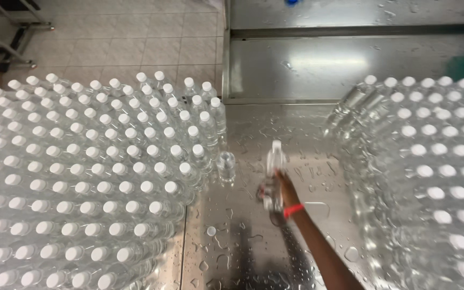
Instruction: The person repeatedly picks up clear plastic bottles from a large group on a metal table, screws on white caps, and places the capped bottles back into the group. The task is performed by hand without tools.
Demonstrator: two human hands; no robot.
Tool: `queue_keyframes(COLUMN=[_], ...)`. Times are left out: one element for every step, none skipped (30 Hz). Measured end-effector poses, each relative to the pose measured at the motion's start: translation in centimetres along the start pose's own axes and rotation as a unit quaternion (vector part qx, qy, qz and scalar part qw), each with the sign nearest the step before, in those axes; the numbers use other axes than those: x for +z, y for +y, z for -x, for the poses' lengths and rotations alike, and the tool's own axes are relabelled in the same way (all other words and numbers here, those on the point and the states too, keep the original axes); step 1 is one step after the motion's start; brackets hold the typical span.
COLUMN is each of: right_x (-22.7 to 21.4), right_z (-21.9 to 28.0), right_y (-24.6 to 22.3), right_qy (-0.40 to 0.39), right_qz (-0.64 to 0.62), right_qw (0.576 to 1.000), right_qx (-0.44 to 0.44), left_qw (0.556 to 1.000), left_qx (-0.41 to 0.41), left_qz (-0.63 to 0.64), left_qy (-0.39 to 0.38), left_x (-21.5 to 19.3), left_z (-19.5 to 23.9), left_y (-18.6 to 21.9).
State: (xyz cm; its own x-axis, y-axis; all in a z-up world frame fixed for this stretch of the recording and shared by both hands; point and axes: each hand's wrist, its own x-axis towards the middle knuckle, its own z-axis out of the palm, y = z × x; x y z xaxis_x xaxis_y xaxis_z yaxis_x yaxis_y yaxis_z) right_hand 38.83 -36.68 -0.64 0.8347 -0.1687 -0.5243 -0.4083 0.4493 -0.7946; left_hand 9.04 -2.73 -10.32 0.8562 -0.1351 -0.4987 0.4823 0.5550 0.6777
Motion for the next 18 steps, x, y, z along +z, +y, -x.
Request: queue_keyframes(right_x=[-1.5, -2.8, -2.2, -1.6, -0.9, -1.2, -1.6, -1.8, -1.7, -1.8, -1.9, -1.8, -1.6, -1.4, -1.3, -1.1, -1.0, -0.8], right_z=[3.0, 5.8, 9.2, 12.7, 16.2, 17.2, 18.1, 18.7, 19.2, 19.7, 20.3, 21.0, 21.8, 22.4, 22.7, 23.2, 23.7, 24.4], right_y=[1.8, 3.6, 2.9, 2.4, 2.0, 3.0, 4.0, 4.9, 5.5, 6.2, 6.8, 7.0, 7.2, 7.4, 7.8, 8.2, 8.7, 9.2], right_qy=[0.015, 0.028, 0.032, 0.03, 0.027, 0.033, 0.031, 0.028, 0.031, 0.033, 0.034, 0.034, 0.041, 0.047, 0.046, 0.037, 0.028, 0.027], right_qz=[-0.002, -0.005, -0.006, 0.167, 0.334, 0.333, 0.31, 0.287, 0.286, 0.283, 0.28, 0.28, 0.269, 0.259, 0.259, 0.23, 0.2, 0.2], right_qw=[0.998, 0.993, 0.994, 0.982, 0.941, 0.941, 0.949, 0.955, 0.956, 0.957, 0.958, 0.958, 0.961, 0.964, 0.964, 0.972, 0.979, 0.979], right_qx=[0.057, 0.111, 0.106, 0.079, 0.051, 0.047, 0.055, 0.062, 0.056, 0.053, 0.05, 0.047, 0.047, 0.047, 0.043, 0.01, -0.023, -0.025], left_qw=[1.0, 0.999, 0.997, 0.995, 0.992, 0.988, 0.985, 0.98, 0.98, 0.971, 0.937, 0.938, 0.957, 0.94, 0.94, 0.974, 0.892, 0.892], left_qx=[-0.022, -0.042, -0.063, -0.084, -0.106, -0.126, -0.147, -0.165, -0.165, -0.22, -0.268, -0.265, -0.278, -0.278, -0.275, -0.165, -0.033, -0.031], left_qz=[0.014, 0.028, 0.041, 0.052, 0.063, 0.075, 0.086, 0.097, 0.096, -0.055, -0.204, -0.204, -0.009, 0.19, 0.189, -0.138, -0.447, -0.447], left_qy=[-0.006, -0.013, -0.019, -0.025, -0.03, -0.036, -0.042, -0.048, -0.054, -0.076, -0.092, -0.094, -0.08, -0.063, -0.066, -0.069, -0.064, -0.064], left_x=[0.1, 0.2, 0.2, 0.0, -0.2, -0.6, -0.8, -0.8, -0.6, -0.2, 0.1, 1.2, 2.4, 3.5, 5.9, 8.2, 10.6, 12.7], left_z=[0.3, 0.2, 0.3, 0.5, 0.7, 0.8, 0.9, 0.6, 0.1, 0.0, -0.1, 0.5, 1.2, 1.7, 2.5, 3.6, 4.7, 5.0], left_y=[0.1, 0.3, 0.3, 0.5, 0.7, 0.7, 0.6, 0.5, 1.0, 1.3, 1.5, 1.2, 0.9, 0.6, 2.7, 4.7, 6.7, 8.2])
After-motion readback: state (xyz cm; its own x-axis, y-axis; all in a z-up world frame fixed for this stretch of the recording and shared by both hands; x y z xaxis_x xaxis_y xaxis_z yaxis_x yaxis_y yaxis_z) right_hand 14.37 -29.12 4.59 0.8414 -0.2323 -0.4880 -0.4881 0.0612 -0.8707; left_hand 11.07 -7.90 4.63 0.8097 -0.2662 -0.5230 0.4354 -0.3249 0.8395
